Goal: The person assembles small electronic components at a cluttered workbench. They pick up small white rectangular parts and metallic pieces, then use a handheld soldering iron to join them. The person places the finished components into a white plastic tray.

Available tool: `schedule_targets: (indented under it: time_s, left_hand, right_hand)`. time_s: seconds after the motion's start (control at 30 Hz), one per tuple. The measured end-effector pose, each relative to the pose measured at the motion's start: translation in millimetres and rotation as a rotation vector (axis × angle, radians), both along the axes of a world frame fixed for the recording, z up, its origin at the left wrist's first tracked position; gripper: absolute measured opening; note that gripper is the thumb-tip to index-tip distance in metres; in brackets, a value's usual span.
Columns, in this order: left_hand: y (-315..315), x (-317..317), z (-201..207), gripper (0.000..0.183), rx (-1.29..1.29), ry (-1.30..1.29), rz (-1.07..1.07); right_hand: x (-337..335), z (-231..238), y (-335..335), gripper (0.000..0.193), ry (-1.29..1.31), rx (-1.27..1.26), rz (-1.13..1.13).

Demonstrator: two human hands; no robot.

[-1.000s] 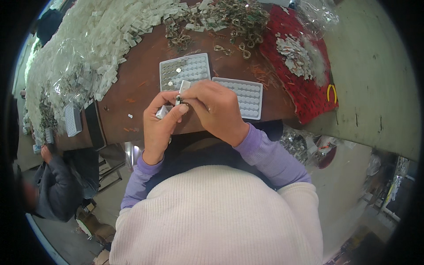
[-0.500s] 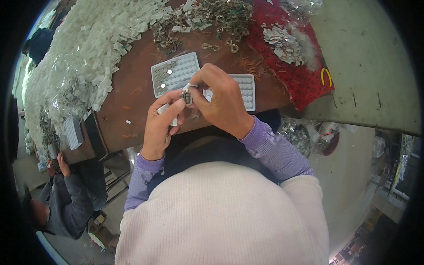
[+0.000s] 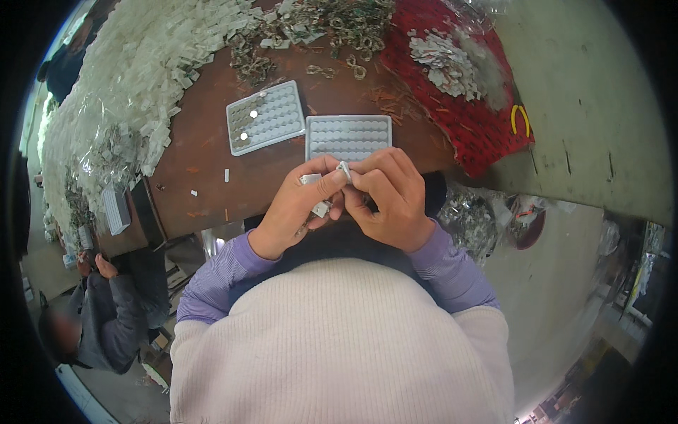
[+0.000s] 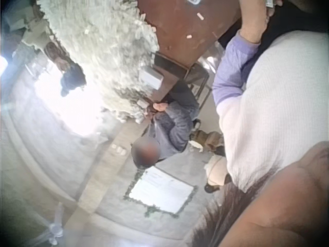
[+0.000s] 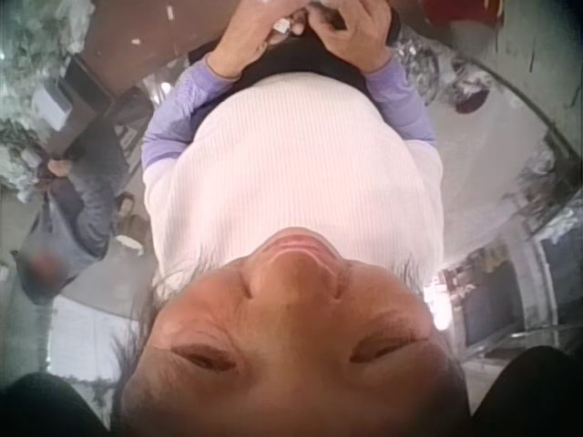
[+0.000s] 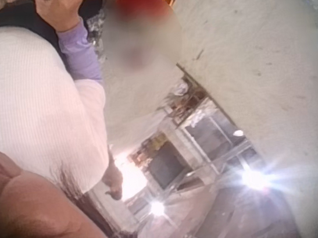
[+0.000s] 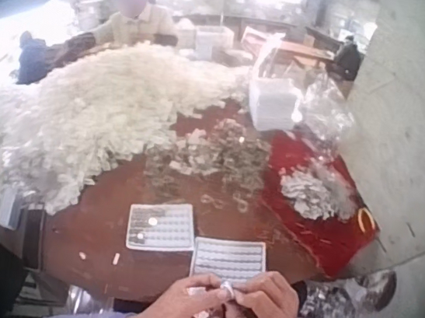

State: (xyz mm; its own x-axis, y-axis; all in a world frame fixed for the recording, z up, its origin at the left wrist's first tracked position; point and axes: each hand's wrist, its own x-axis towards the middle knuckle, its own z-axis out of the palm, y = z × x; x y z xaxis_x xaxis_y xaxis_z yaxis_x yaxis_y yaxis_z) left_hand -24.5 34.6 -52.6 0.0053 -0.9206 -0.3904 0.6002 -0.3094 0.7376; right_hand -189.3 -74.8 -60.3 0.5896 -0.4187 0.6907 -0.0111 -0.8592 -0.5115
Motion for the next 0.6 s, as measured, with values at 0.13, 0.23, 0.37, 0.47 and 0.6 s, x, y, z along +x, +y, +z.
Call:
schedule_targets:
  time_s: [0.13,0.23,0.37,0.47,0.6]
  left_hand:
    - [-3.0,6.4,0.8,0.026,0.001,0.095,-0.07]
    - [-0.7,13.0,0.2,0.027,0.024,0.161,-0.062]
    - [-1.8,25.8,1.6,0.031,0.023,0.149,-0.025]
    - [3.2,38.5,9.3,0.026,0.063,-0.062,0.042]
    - [8.7,39.2,14.7,0.036,-0.237,-0.593,0.298]
  right_hand:
    - [1.6,-3.7,-3.2,0.03,-0.024,-0.04,0.007]
    - [8.9,-5.4,-2.3,0.028,-0.035,-0.066,0.032]
    - [24.4,-4.5,-1.3,0.027,-0.015,-0.109,0.023]
    - [36.6,2.0,-3.2,0.031,0.004,0.003,0.041]
    - [48.0,13.3,-3.9,0.034,0.092,0.015,0.029]
